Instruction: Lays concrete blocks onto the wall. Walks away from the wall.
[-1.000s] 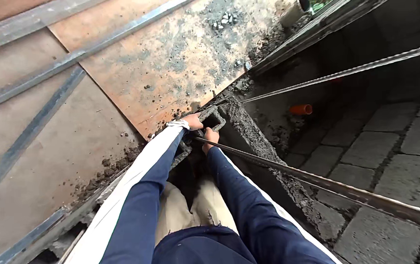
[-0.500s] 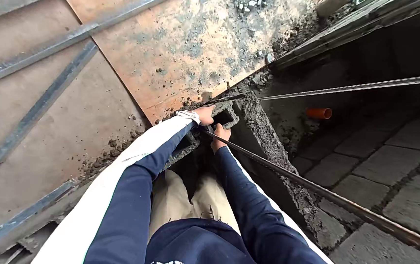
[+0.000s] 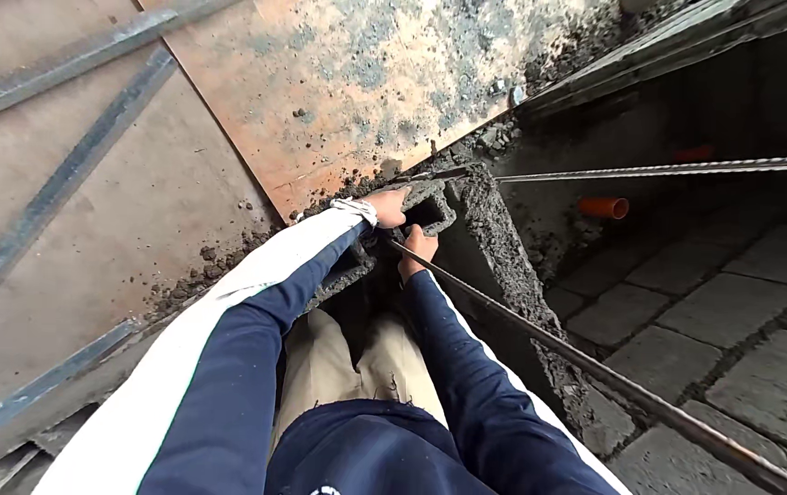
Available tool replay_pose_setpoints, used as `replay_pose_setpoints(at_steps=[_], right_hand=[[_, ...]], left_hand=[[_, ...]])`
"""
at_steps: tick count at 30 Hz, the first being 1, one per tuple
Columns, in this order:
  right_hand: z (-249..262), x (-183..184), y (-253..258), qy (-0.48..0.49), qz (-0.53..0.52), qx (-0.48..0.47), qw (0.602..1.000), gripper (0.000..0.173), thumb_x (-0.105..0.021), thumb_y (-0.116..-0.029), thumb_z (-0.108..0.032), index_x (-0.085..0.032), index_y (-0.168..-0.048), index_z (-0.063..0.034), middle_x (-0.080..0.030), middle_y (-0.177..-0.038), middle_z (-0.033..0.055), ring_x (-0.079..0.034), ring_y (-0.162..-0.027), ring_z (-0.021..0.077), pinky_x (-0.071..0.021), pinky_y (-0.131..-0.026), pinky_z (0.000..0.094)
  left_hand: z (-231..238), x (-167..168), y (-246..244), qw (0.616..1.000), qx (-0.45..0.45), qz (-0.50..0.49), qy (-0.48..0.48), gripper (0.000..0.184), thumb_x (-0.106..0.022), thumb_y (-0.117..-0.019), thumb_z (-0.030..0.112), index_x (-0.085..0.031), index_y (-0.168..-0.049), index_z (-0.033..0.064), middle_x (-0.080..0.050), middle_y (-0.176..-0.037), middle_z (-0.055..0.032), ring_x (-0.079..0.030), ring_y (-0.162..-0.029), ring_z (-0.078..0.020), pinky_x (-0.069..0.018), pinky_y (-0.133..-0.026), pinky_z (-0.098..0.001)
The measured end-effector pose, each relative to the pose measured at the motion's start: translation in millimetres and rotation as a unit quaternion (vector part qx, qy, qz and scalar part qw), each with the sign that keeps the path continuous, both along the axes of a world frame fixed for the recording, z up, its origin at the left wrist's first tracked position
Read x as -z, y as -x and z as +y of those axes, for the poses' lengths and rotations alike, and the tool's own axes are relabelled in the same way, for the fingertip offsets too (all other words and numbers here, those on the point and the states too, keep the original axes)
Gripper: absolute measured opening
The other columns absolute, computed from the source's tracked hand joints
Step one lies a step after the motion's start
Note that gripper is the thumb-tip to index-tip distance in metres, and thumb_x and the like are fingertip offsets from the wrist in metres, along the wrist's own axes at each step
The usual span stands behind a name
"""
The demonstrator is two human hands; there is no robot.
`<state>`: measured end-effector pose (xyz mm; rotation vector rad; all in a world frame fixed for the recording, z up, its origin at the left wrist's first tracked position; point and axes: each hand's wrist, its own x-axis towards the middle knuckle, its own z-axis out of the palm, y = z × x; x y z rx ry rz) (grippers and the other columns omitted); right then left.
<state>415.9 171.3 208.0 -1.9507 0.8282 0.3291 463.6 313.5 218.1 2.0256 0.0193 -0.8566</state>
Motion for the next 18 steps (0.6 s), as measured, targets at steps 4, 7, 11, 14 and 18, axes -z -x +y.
replay_pose_setpoints(at_steps=[4,7,11,14,18], right_hand=[[3.2,-2.9,-1.6,0.014,0.01,0.023,1.0,0.046,-0.071,-0.0876,-0.013,-0.057,-0.13,-0.0024,-0.067,-0.103,0.0188,-0.064,-0.089,0.03,-0.0532,-0.073,0.0518],[5.6,3.0,0.6,0.042,0.013,0.031,0.999,0.049,-0.07,-0.0907,-0.018,-0.055,-0.134,-0.0021,-0.068,-0.107,0.0199,-0.066,-0.096,0.0324,-0.0541,-0.08,0.0541],[8.7,-2.6,-0.1,0.061,0.027,0.01,0.998,0.052,-0.068,-0.0931,-0.018,-0.051,-0.139,-0.0012,-0.069,-0.109,0.0219,-0.067,-0.1,0.0347,-0.0546,-0.085,0.0555],[11.4,-9.1,-2.7,0.071,0.046,0.004,0.996,0.052,-0.068,-0.095,-0.019,-0.052,-0.141,-0.0009,-0.07,-0.112,0.0227,-0.067,-0.104,0.0356,-0.0543,-0.088,0.0558],[6.5,-7.3,-5.0,0.062,0.062,0.007,0.996,0.051,-0.069,-0.0946,-0.021,-0.053,-0.139,-0.0022,-0.07,-0.114,0.023,-0.067,-0.106,0.0362,-0.0541,-0.088,0.0569]], left_hand=[[-2.6,1.4,-5.7,1.0,0.016,0.005,-0.007,0.084,-0.067,-0.0933,0.019,-0.023,-0.164,0.0063,-0.051,-0.152,-0.0217,-0.054,-0.138,-0.0387,-0.0433,-0.112,-0.0605],[-1.3,2.1,-6.7,1.0,0.025,0.009,-0.005,0.084,-0.067,-0.0933,0.019,-0.024,-0.164,0.007,-0.053,-0.15,-0.0225,-0.055,-0.136,-0.0393,-0.044,-0.111,-0.0616],[0.5,0.6,-4.0,1.0,0.018,0.013,-0.006,0.084,-0.066,-0.0938,0.02,-0.022,-0.165,0.0082,-0.051,-0.152,-0.0224,-0.054,-0.137,-0.0384,-0.0441,-0.111,-0.0609],[0.0,0.6,-6.4,1.0,0.021,0.02,-0.007,0.086,-0.067,-0.0934,0.02,-0.021,-0.165,0.0081,-0.051,-0.151,-0.0224,-0.053,-0.137,-0.0382,-0.0436,-0.111,-0.0603],[-4.4,1.1,-8.0,0.999,0.021,0.025,-0.02,0.085,-0.067,-0.0927,0.021,-0.023,-0.164,0.0088,-0.055,-0.147,-0.0233,-0.056,-0.134,-0.0405,-0.0449,-0.108,-0.0634]])
